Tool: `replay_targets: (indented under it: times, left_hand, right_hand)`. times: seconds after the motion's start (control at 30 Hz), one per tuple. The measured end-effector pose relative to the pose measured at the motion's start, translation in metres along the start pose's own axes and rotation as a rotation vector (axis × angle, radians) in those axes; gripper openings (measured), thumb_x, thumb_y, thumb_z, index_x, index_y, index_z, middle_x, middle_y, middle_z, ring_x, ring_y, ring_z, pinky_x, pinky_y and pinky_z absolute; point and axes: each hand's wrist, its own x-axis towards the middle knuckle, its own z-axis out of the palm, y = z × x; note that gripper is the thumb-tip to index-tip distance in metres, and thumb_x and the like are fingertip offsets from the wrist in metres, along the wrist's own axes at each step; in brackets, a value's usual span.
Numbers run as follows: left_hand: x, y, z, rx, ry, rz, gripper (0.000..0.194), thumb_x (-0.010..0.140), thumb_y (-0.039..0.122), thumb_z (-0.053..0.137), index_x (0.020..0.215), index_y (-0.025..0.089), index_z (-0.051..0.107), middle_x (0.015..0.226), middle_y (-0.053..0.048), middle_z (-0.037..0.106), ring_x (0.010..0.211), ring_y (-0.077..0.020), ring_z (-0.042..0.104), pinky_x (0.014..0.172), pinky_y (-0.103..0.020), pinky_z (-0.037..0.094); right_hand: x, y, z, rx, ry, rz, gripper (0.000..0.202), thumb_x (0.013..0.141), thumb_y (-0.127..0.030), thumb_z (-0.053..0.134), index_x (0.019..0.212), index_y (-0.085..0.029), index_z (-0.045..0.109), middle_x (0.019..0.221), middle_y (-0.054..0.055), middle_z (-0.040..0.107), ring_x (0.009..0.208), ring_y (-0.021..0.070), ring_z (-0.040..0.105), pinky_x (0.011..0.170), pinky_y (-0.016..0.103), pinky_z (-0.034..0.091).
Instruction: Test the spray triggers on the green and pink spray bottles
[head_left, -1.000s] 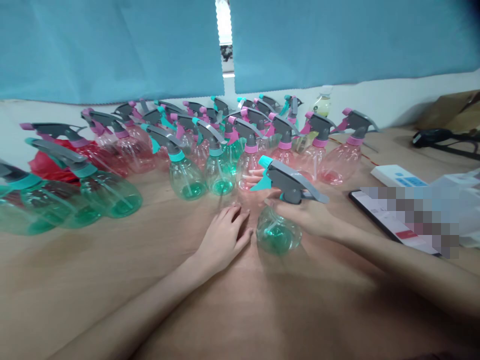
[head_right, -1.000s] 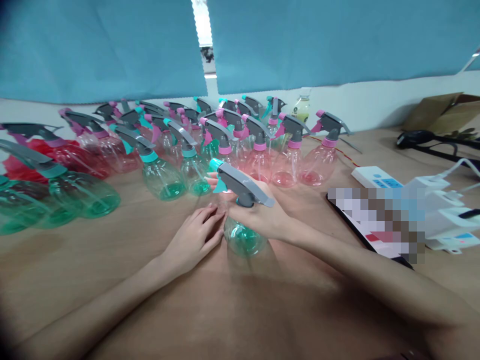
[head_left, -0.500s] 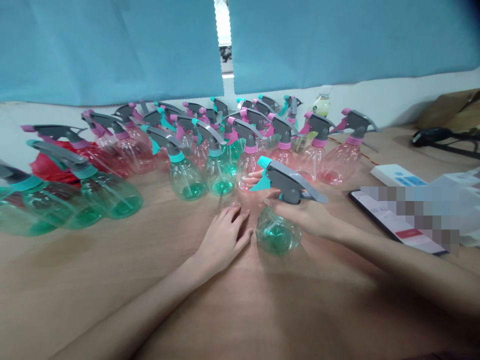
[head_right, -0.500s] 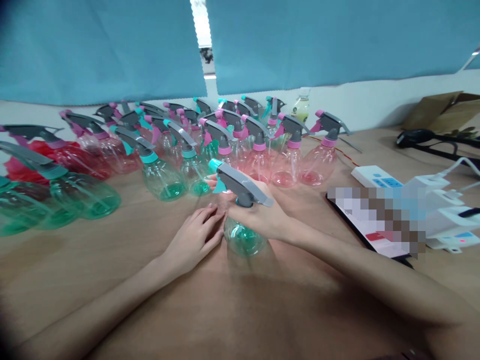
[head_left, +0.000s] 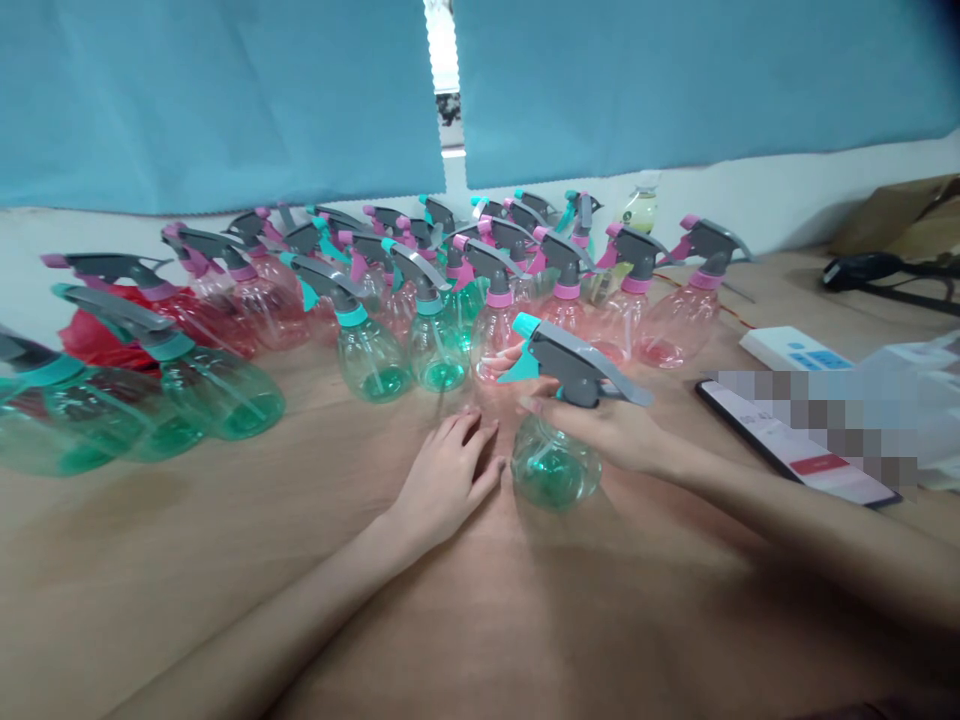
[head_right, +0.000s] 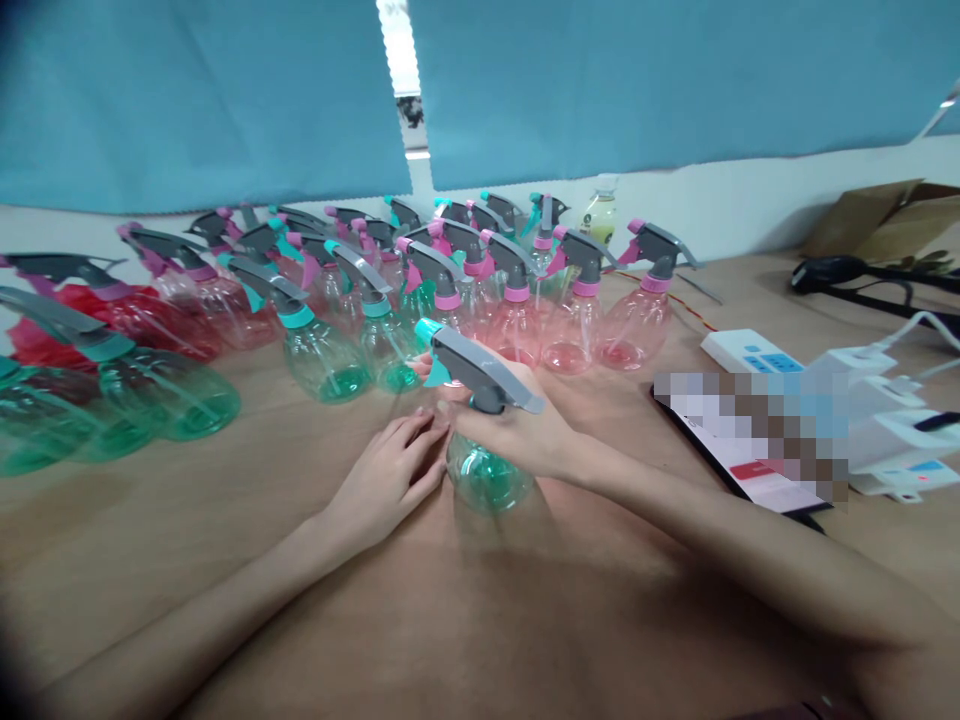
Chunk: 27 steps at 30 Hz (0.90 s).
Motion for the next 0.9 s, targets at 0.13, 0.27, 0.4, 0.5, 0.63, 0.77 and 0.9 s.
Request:
replay_targets:
  times: [0.13,0.27,0.4,0.5,0.63,0.77,0.9]
  left_hand:
    - [-0.0001,0.0002,-0.001,0.005,-0.009,0.001,0.039,0.096,0.029,0.051,0.13,0.009,0.056,0.134,-0.019,0.055,0.127,-0.0319,0.048,0.103,-0.047,0.042]
    - [-0.0002,0.0005,-0.0018,-0.003,-0.012,-0.01,0.038,0.097,0.03,0.05,0.13,0.011,0.055,0.134,-0.018,0.055,0.128,-0.0318,0.047,0.103,-0.048,0.042]
    - [-0.0002,0.0003,-0.0014,-0.012,-0.009,-0.006,0.038,0.097,0.03,0.05,0.129,0.01,0.056,0.133,-0.018,0.055,0.127,-0.0321,0.048,0.102,-0.048,0.043]
    - [-0.0002,0.0,-0.0008,-0.01,0.001,0.002,0.038,0.098,0.031,0.049,0.129,0.011,0.055,0.134,-0.019,0.055,0.126,-0.0322,0.049,0.101,-0.049,0.043]
    - [-0.0004,0.0003,-0.0015,-0.007,0.0,-0.001,0.038,0.097,0.03,0.05,0.13,0.011,0.055,0.133,-0.018,0.055,0.126,-0.0319,0.048,0.102,-0.048,0.043]
    - [-0.0002,0.0009,-0.0025,0.001,-0.015,-0.002,0.038,0.096,0.029,0.052,0.129,0.009,0.056,0.132,-0.018,0.055,0.126,-0.0323,0.048,0.102,-0.047,0.042]
    - [0.0,0.0,-0.0015,0.001,-0.003,0.008,0.033,0.096,0.029,0.052,0.125,0.012,0.057,0.131,-0.017,0.056,0.126,-0.0322,0.048,0.101,-0.048,0.044]
  right_hand:
    - [0.0012,-0.0024,-0.002,0.055,-0.064,0.001,0.004,0.079,-0.022,0.055,0.076,-0.022,0.054,0.068,-0.004,0.053,0.06,0.0105,0.046,0.058,0.025,0.043]
    - [0.0017,-0.0035,-0.0041,0.085,-0.085,0.012,0.005,0.079,-0.021,0.058,0.078,-0.023,0.053,0.073,-0.005,0.056,0.064,0.0101,0.051,0.061,0.024,0.046]
    - [0.0023,-0.0058,-0.0045,0.082,-0.109,0.029,0.013,0.08,-0.025,0.059,0.07,-0.022,0.052,0.067,-0.004,0.054,0.064,0.0108,0.053,0.059,0.025,0.046]
    - [0.0022,-0.0078,-0.0046,0.057,-0.105,0.048,0.019,0.081,-0.028,0.058,0.066,-0.022,0.049,0.065,-0.004,0.054,0.063,0.0117,0.053,0.059,0.026,0.047]
    - [0.0015,-0.0097,-0.0059,0.016,-0.103,0.093,0.01,0.081,-0.031,0.061,0.077,-0.024,0.058,0.077,-0.002,0.063,0.071,0.0144,0.059,0.062,0.028,0.05]
    - [0.0028,-0.0086,-0.0076,0.078,-0.144,0.079,0.004,0.082,-0.028,0.062,0.081,-0.024,0.061,0.084,-0.001,0.064,0.084,0.0164,0.063,0.076,0.029,0.053]
    - [0.0043,-0.0055,-0.008,0.227,-0.222,0.05,0.016,0.079,-0.026,0.067,0.093,-0.022,0.063,0.09,-0.001,0.064,0.086,0.0144,0.062,0.079,0.03,0.053]
